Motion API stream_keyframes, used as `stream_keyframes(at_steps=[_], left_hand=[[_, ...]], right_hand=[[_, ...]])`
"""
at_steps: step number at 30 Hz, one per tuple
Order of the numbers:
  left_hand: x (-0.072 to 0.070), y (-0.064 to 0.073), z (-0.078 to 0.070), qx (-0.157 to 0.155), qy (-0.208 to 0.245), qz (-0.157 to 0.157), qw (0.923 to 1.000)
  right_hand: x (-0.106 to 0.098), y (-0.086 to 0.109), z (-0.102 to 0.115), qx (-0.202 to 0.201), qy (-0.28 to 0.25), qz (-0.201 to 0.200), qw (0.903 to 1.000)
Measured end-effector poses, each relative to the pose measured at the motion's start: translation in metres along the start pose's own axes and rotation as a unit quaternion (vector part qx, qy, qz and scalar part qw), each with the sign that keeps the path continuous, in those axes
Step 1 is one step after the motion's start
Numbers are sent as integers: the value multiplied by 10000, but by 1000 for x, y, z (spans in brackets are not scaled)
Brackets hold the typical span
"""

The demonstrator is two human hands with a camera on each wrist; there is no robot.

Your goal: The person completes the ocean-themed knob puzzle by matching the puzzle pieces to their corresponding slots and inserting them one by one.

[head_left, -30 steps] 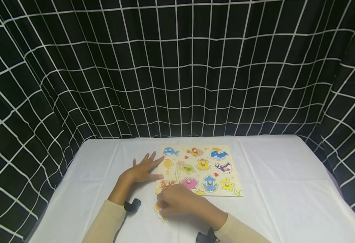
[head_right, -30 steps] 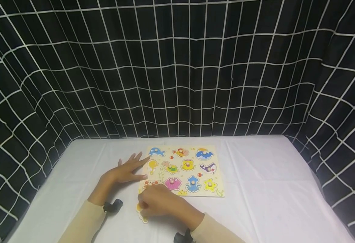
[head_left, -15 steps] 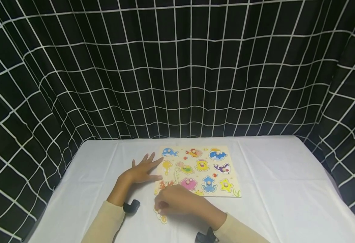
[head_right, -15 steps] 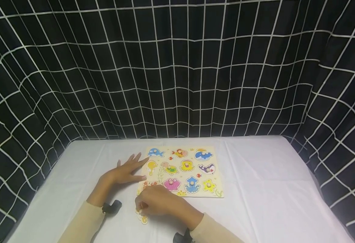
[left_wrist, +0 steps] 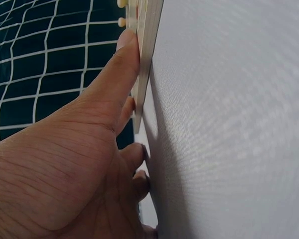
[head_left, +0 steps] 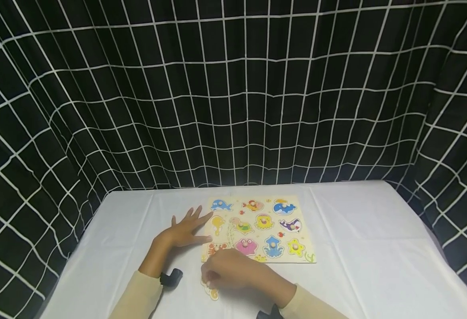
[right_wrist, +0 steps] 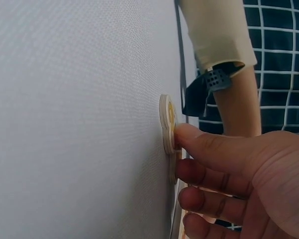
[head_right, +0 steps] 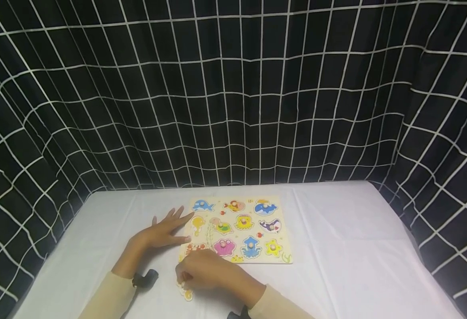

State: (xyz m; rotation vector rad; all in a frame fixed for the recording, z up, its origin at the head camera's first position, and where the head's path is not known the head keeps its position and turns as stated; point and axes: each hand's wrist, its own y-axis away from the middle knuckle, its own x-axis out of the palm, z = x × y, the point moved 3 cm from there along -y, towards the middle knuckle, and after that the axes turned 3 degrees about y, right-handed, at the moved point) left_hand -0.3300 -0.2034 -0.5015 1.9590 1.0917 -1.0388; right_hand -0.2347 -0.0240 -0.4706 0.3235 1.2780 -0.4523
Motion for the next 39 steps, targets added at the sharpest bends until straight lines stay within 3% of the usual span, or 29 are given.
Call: stream_keyframes(at_steps=[13, 32, 39], left_hand=[[1, 0, 0, -5, 67, -85, 9999], [3, 2, 2, 10, 64, -82, 9999], [0, 0, 2, 44, 80, -73, 9999]], right_hand=[[-5, 3, 6, -284, 157, 0, 9995], [-20, 5, -1, 3, -316, -14, 9995], [-28, 5, -9, 74, -289, -214, 9993]])
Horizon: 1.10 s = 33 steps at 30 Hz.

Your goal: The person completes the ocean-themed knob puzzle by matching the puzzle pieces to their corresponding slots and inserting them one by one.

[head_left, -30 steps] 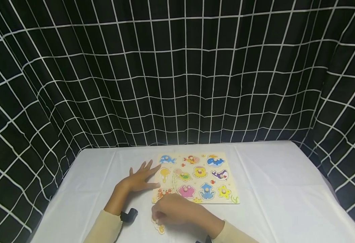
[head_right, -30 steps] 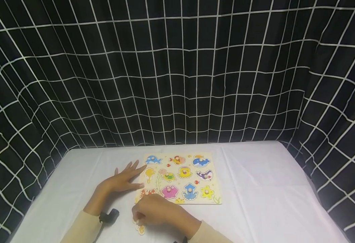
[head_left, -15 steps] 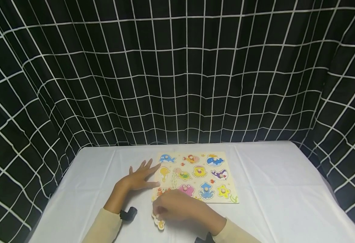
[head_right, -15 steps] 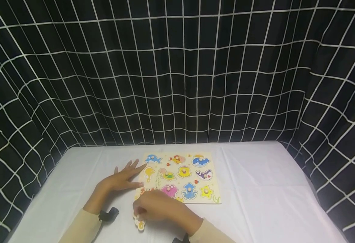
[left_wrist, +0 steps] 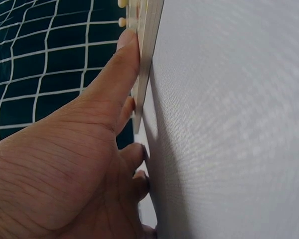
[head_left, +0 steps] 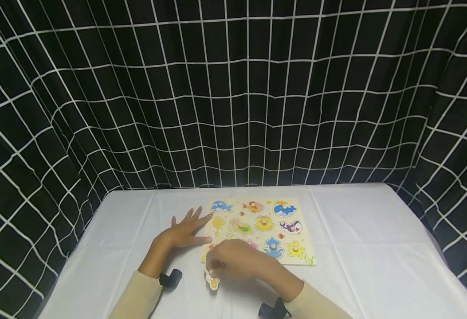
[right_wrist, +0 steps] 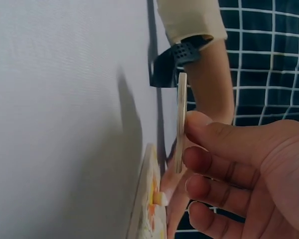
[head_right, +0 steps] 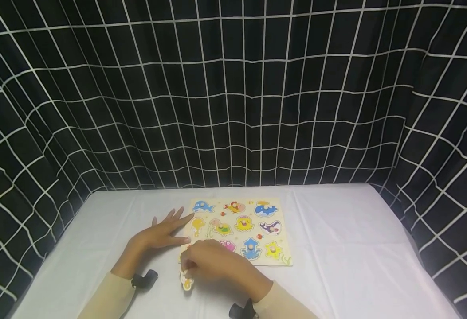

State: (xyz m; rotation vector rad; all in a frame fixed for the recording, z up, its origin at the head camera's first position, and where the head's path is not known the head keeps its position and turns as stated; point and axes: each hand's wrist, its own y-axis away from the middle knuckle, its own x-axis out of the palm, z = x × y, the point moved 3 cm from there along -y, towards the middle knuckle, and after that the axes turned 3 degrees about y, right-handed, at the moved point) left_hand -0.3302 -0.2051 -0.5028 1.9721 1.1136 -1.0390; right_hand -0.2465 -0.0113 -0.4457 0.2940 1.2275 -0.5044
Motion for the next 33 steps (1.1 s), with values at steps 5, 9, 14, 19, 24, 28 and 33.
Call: stream_keyframes(at_steps=[5, 9, 14, 19, 24, 28, 33], left_hand=[[1, -1, 1, -62, -55, 70, 9999], [-1, 0, 0, 6, -43, 104, 9999], [-2, 0, 1, 31, 11, 141, 9999], [-1, -2, 4, 26, 118, 158, 9998], [1, -4, 5, -5, 0, 158, 9999], [0, -3, 4, -63, 44, 126, 9999], [-1, -4, 3, -64, 61, 86, 9999]], right_hand=[[-5, -2, -5, 40, -131, -26, 9999], [-17, -8, -13, 59, -61, -93, 9999], [-34, -19, -31, 187, 119, -210, 9995], [-45, -31, -49, 324, 179, -215, 9991], [-45, -42, -65, 599, 338, -200, 9974], [-38, -51, -77, 738, 486, -243, 9958], [-30, -61, -87, 883, 516, -221, 9945]])
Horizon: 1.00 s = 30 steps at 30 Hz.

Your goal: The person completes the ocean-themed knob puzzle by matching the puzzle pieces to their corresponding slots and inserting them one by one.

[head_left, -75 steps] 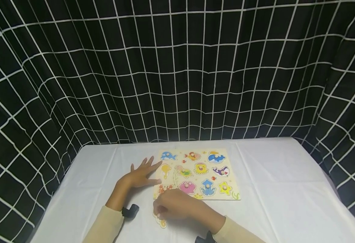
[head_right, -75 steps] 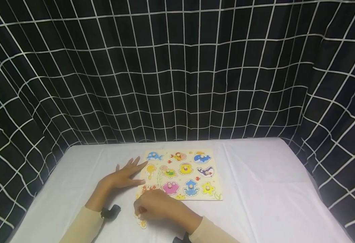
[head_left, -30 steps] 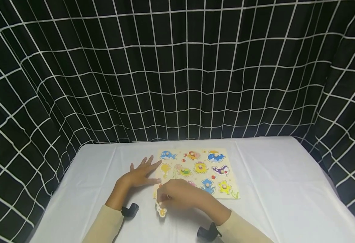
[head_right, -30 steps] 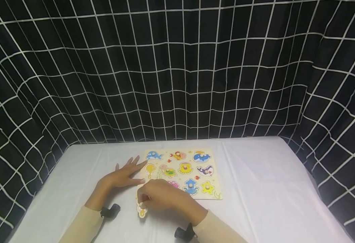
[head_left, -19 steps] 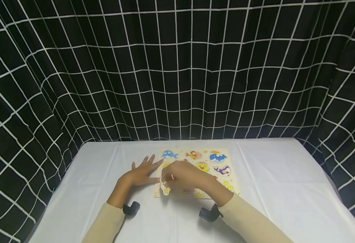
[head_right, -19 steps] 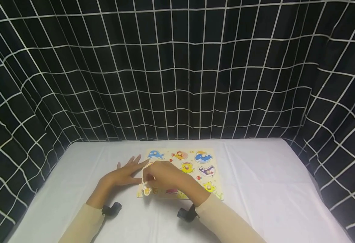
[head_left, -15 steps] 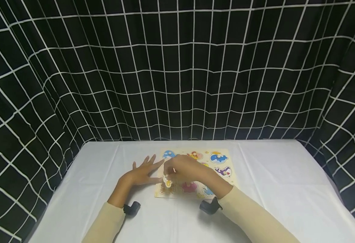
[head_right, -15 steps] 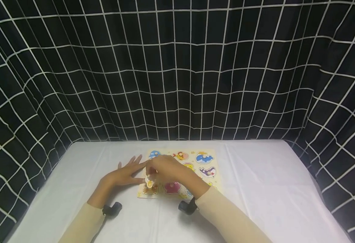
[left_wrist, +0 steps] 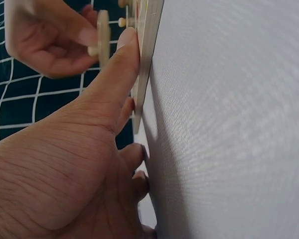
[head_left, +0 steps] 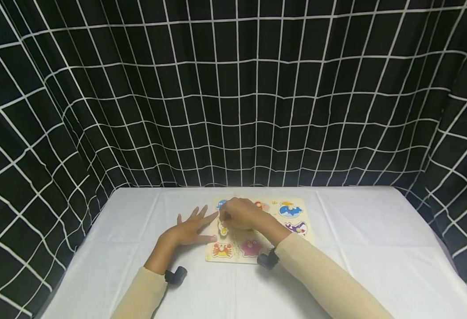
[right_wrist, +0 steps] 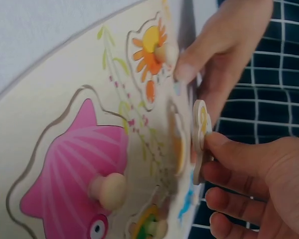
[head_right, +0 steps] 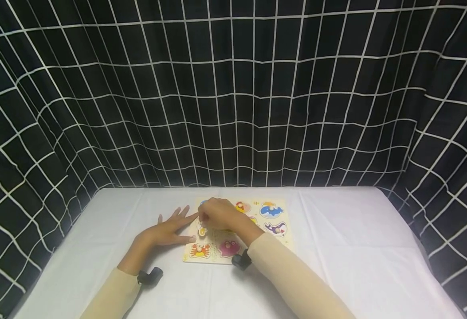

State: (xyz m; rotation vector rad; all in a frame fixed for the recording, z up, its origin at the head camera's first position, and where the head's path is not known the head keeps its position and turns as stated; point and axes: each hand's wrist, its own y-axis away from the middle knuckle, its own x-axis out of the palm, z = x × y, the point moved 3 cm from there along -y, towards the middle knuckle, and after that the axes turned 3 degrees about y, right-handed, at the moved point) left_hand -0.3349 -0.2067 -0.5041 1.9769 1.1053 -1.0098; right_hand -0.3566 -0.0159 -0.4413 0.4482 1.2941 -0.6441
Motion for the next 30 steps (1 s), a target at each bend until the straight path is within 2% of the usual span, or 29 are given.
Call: stream_keyframes(at_steps=[5, 14, 30], left_hand=[[2, -1, 1, -20, -6, 42, 10000], [0, -2, 2, -49, -58, 79, 9999], [0, 1, -1, -44, 5, 61, 10000]], right_hand=[[10, -8, -4, 213, 62, 113, 9997], [19, -15, -8, 340, 163, 107, 9992], [21, -14, -4, 328, 10, 0, 9995]])
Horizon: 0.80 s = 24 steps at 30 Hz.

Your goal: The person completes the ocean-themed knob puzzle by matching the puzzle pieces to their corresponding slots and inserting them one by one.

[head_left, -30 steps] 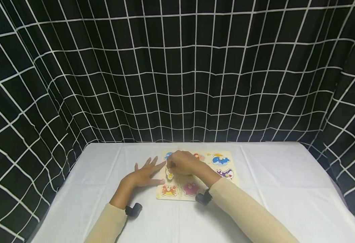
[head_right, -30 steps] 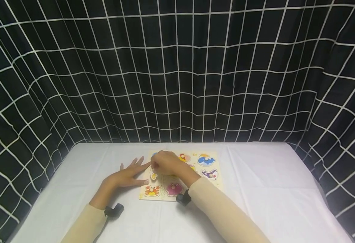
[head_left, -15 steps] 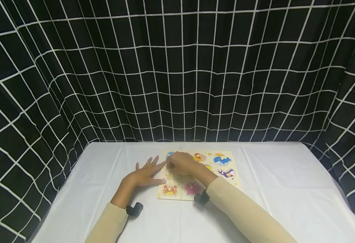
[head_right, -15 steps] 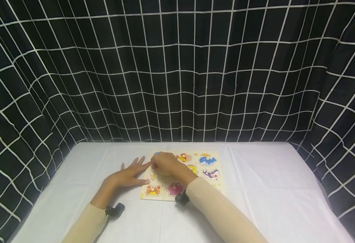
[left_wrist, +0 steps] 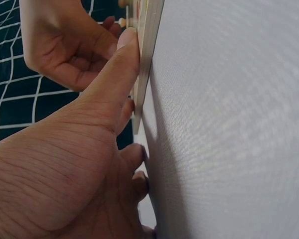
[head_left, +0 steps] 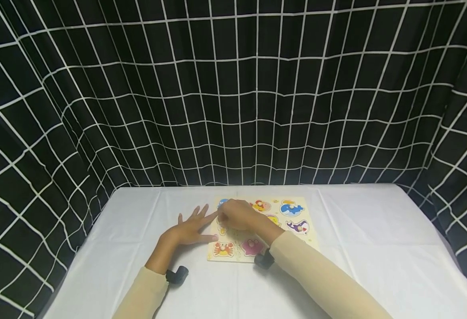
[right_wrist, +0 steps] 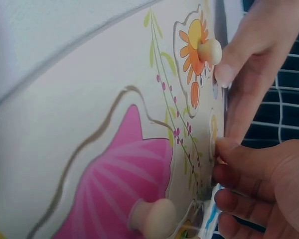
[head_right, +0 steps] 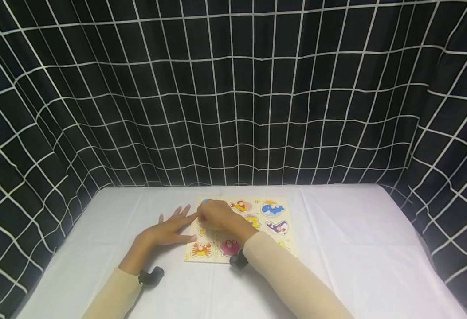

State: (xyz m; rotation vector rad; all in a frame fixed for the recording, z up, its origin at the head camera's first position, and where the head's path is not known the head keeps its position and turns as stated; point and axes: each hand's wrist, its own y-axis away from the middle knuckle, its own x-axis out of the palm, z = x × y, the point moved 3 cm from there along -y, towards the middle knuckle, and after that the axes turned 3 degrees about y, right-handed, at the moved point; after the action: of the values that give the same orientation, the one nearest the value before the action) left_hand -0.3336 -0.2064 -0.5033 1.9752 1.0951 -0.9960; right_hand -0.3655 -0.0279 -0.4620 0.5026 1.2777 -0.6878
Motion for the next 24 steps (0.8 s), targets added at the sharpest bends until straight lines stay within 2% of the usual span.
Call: stream_keyframes(at_steps=[6, 16, 24], left_hand=[[0, -1, 0, 0, -31, 2, 10000], [0, 0, 1, 1, -7, -21, 10000], [-1, 1, -2, -11, 41, -5, 10000]], right_hand=[[4, -1, -2, 3, 19, 31, 10000], [5, -3, -2, -213, -36, -31, 9998], [5, -4, -6, -81, -120, 43, 9999]])
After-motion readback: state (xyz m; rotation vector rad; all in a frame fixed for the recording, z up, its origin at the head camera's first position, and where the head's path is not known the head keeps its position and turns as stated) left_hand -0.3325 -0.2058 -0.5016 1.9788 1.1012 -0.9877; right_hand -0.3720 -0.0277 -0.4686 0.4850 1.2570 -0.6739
